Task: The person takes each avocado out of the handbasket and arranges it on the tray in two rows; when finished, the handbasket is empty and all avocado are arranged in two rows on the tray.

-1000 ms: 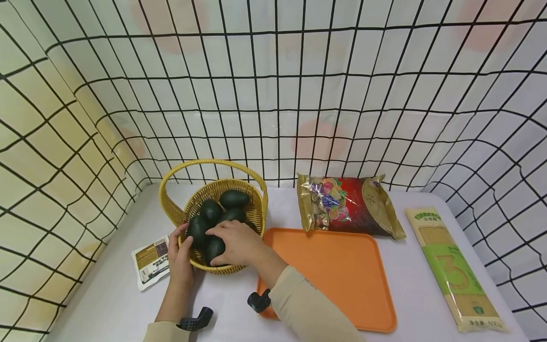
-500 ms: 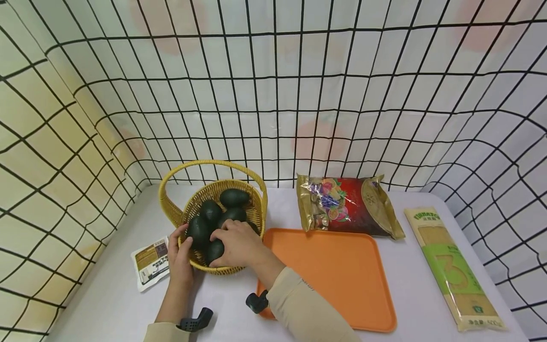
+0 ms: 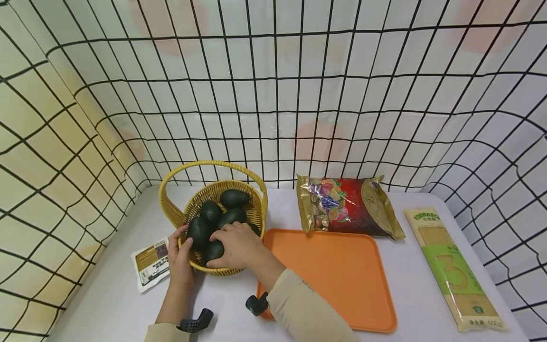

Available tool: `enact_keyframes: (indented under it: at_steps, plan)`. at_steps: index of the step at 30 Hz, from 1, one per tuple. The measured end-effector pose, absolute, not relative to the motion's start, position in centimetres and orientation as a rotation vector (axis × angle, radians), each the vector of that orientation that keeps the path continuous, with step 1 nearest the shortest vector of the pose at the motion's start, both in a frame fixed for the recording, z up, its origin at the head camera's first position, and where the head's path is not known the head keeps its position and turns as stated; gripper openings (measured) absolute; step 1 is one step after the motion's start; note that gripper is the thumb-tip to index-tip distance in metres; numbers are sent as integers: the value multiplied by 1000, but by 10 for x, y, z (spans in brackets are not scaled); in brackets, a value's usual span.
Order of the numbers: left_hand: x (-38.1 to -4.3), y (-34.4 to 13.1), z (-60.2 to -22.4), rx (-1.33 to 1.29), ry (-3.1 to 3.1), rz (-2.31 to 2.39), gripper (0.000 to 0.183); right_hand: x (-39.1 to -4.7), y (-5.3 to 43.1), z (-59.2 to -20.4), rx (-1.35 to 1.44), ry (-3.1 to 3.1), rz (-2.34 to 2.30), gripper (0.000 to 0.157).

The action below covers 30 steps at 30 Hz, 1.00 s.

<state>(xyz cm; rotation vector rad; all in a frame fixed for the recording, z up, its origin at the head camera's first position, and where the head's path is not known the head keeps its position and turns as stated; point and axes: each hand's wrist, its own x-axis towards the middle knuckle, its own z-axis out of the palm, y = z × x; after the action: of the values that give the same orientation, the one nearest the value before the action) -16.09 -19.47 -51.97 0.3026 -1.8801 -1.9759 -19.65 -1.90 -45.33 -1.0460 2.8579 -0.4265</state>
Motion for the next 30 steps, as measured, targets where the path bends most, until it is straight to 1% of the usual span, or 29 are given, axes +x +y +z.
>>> enact_keyframes:
  at_steps: [6, 16, 24, 30]
  plan:
    - [-161, -196, -519, 297, -1863, -1991, 39, -193, -17, -451, -1020, 2886, -595, 59]
    - [-160, -196, -522, 292, -1895, -1975, 39, -192, -10, -453, -931, 2778, -1018, 60]
    - [-162, -196, -522, 268, -1864, -1969, 38, -191, -7, -456, -989, 2780, -1178, 63]
    - [-161, -195, -522, 286, -1874, -1985, 38, -187, -4, -460, -992, 2787, -1404, 60]
